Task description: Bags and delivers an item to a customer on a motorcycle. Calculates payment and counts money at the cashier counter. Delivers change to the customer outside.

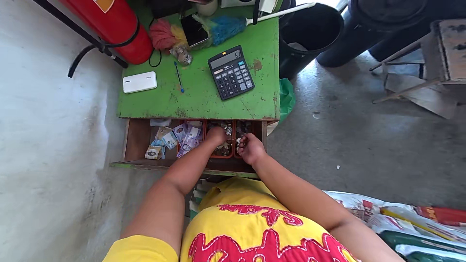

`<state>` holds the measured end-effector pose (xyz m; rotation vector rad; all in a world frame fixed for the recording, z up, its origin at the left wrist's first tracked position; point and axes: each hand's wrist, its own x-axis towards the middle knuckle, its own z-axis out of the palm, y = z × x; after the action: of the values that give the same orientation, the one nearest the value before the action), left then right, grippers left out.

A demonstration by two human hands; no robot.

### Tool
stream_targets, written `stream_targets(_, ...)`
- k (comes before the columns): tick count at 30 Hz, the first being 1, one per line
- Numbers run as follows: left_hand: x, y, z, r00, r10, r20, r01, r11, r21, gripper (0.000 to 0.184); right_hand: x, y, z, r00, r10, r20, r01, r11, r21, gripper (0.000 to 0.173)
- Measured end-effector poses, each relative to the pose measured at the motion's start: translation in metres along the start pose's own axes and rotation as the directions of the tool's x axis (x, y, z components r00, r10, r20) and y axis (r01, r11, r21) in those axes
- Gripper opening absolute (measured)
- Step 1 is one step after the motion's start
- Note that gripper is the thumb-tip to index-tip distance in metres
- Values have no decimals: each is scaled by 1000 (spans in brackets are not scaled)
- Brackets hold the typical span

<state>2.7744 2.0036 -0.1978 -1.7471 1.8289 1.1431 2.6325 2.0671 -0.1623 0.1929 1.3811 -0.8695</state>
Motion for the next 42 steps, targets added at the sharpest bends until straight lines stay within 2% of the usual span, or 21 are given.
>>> stream_targets(4,-7,16,0,994,-104,-16,105,994,36,44,1,3,3,988,-76,-134,67,995,-73,16)
stream_targets(9,1,-4,-4,996,-87,3,87,995,-40,49,-2,3,3,990,-70,-123,60,995,-77,29)
stream_targets(11,-2,-13,-13,998,-70,-4,70,994,-79,51,0,3,0,993,-63,-104,57,996,-68,29)
stream_targets(14,-22,-10,-29,1000,-17,23,23,952,-306,41,5,4,-1,996,-39,-77,36,998,-52,32)
stream_targets(16,-39,1,-36,993,50,110,6,890,-455,37,5,3,-2,1000,17,-17,-18,999,-28,45)
stream_targets(18,-37,3,-36,996,47,82,-11,920,-391,40,5,1,0,998,62,-12,-62,998,22,47)
stream_targets(21,-18,1,-23,1000,-21,14,22,997,-68,51,5,1,2,997,64,-47,-61,996,58,38)
stream_targets(23,-11,5,-10,998,-65,-4,65,998,3,55,4,2,1,997,54,-52,-52,997,52,37)
stream_targets(26,-4,8,2,997,-82,-12,82,997,-7,56,4,3,0,999,31,-41,-29,999,41,44)
stream_targets(30,-2,-4,-8,999,-2,39,4,998,-69,50,5,3,-2,1000,14,0,-14,999,52,57)
stream_targets(34,-33,4,-32,983,144,111,-98,935,-341,38,2,3,-3,1000,13,15,-14,999,53,58)
stream_targets(36,-44,8,-40,980,171,104,-117,910,-398,38,0,3,-4,998,38,40,-41,998,58,52)
stream_targets(40,-38,6,-42,983,182,-3,-177,953,-244,36,-30,-8,-12,990,3,140,-13,998,68,27)
stream_targets(42,-32,8,-36,976,214,-32,-217,966,-141,29,-51,-21,-30,968,-94,232,82,995,59,28)
